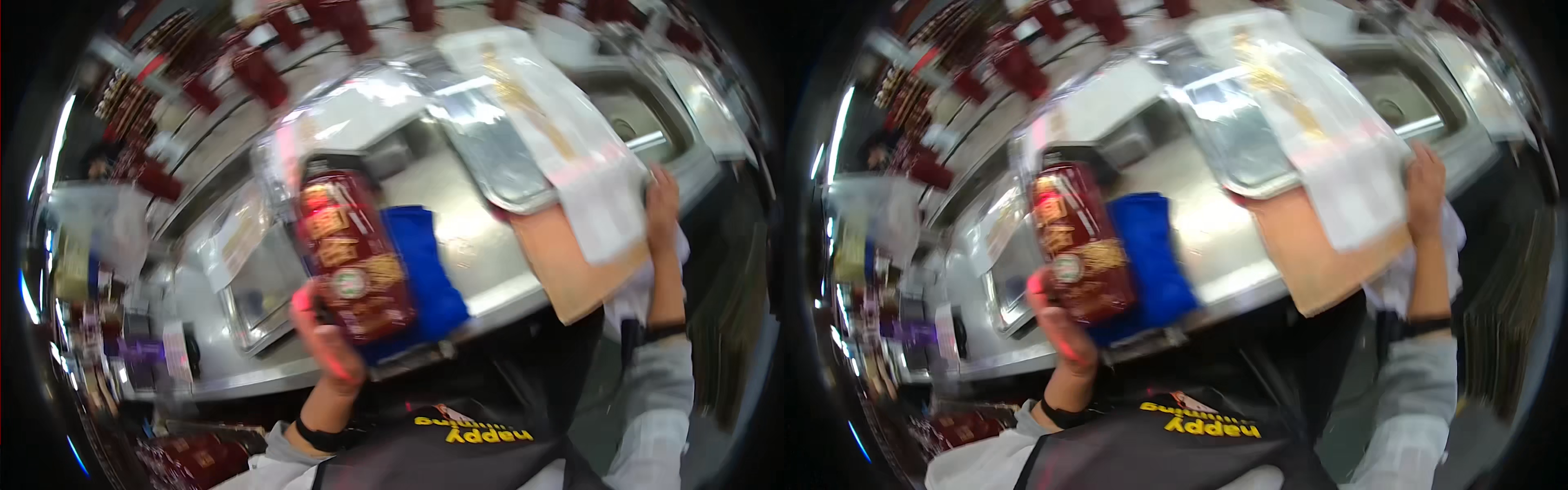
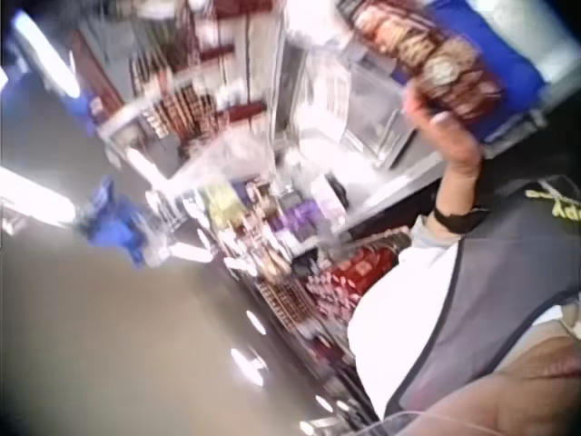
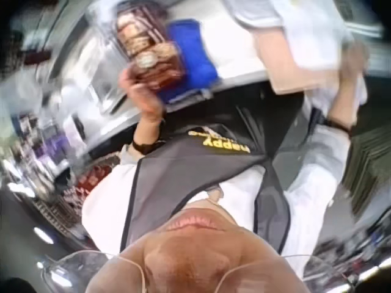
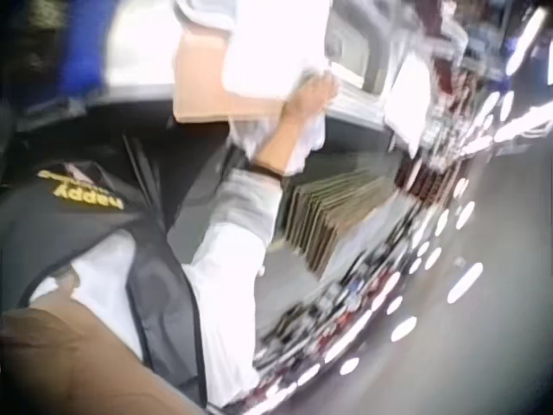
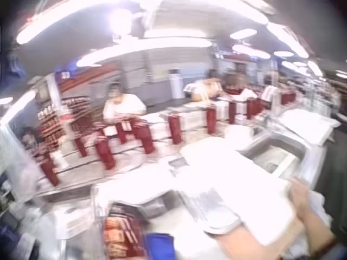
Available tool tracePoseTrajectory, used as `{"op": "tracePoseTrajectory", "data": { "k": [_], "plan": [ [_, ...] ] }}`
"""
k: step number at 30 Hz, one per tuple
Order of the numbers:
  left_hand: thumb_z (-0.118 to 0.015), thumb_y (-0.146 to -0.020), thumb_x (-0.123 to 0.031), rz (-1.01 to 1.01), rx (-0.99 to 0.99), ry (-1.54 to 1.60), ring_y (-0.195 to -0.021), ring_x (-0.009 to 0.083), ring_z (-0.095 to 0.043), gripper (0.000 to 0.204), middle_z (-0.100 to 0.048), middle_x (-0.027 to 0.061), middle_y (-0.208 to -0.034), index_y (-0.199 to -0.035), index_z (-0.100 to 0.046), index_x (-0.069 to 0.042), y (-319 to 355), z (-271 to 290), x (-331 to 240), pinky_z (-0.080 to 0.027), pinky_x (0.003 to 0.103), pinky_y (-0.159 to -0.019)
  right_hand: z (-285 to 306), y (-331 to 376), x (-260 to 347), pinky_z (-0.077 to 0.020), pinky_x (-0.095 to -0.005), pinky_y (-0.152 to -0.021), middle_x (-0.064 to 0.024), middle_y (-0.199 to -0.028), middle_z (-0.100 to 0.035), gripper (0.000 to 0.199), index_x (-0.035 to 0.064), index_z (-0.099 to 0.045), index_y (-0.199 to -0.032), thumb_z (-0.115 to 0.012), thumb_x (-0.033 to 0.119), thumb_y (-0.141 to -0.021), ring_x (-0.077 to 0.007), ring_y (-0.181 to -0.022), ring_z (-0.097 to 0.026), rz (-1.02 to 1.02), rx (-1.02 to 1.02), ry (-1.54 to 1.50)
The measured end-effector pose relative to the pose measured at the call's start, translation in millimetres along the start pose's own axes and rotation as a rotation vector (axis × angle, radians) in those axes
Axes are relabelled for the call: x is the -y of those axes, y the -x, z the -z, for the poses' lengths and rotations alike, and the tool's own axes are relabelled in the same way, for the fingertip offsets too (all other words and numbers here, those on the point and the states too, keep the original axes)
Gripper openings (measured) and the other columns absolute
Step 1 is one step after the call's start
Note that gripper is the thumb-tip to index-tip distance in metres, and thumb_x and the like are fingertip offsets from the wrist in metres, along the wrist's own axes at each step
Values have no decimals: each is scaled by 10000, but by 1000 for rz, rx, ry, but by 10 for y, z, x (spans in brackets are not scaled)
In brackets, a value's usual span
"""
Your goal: Applying gold-colored labels and decorative seals to red bottles on an industrial assembly line.
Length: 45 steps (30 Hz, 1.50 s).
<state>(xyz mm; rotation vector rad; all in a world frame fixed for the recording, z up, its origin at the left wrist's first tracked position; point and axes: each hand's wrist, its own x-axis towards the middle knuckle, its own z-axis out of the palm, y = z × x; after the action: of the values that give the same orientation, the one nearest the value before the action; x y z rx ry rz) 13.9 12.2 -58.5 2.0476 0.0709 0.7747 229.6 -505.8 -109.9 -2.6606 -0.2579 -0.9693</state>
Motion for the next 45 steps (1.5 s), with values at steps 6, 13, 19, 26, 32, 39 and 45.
{"op": "tracePoseTrajectory", "data": {
  "k": [6,13,19,26,32,39,45],
  "plan": [
    [-234,-1036,-477,23,-38,99,-1179,308,-540,625,-509,192,-1316,-1388,-393,15,-28,-93,201,-454,429,-989,-157,-170,134,-350,-415,-1062,-153,-1277,-562,335,100,-601,-1260,-497,228,-969,-337,-1243,-447,-51,-185,-208],
    [-277,-1042,-464,-11,24,-251,-1119,273,-552,593,-538,168,-1266,-1323,-457,27,7,1,156,-443,413,-975,-90,-132,-5,-429,-450,-904,-190,-1030,-610,234,-4,-629,-1067,-543,161,-925,-379,-978,-560,29,-559,-636],
    [-413,-1023,-162,-550,211,-570,-994,232,-548,271,-593,150,-1089,-1118,-564,42,444,-545,-1214,-436,357,-899,669,428,-280,-462,-339,-820,-160,-969,-621,205,-26,-626,-1021,-512,139,-977,-255,-904,-604,-295,-855,-1109],
    [-600,-877,-33,-240,1143,-452,-863,319,-646,88,-669,161,-915,-928,-665,-2,739,-1873,-1330,-496,364,-788,-205,1672,47,-482,-339,-660,-141,-740,-629,233,-14,-633,-949,-567,208,-924,-218,-693,-616,-939,-342,-1276],
    [-491,-1009,-157,569,1091,-65,-968,178,-619,248,-624,98,-1151,-1163,-605,0,717,-2554,-426,-496,304,-883,-771,1633,7,-509,-283,-613,-45,-840,-625,269,24,-620,-1141,-502,104,-913,-126,-668,-594,-1053,167,-1326],
    [-494,-1006,-198,879,756,259,-1199,277,-533,404,-504,149,-1336,-1358,-433,-11,689,-2977,22,-424,395,-1046,-2823,793,98,-517,-422,-893,-202,-1109,-667,292,58,-695,-1076,-608,166,-820,-336,-1052,-642,-551,274,-984],
    [-450,-1007,-236,1093,528,526,-1367,309,-366,481,-397,150,-1465,-1436,-355,-42,813,-2976,663,-257,462,-1176,-3314,527,66,-522,-418,-883,-189,-1130,-665,282,63,-700,-1064,-618,178,-819,-319,-1063,-642,-436,278,-1039]
  ]
}}
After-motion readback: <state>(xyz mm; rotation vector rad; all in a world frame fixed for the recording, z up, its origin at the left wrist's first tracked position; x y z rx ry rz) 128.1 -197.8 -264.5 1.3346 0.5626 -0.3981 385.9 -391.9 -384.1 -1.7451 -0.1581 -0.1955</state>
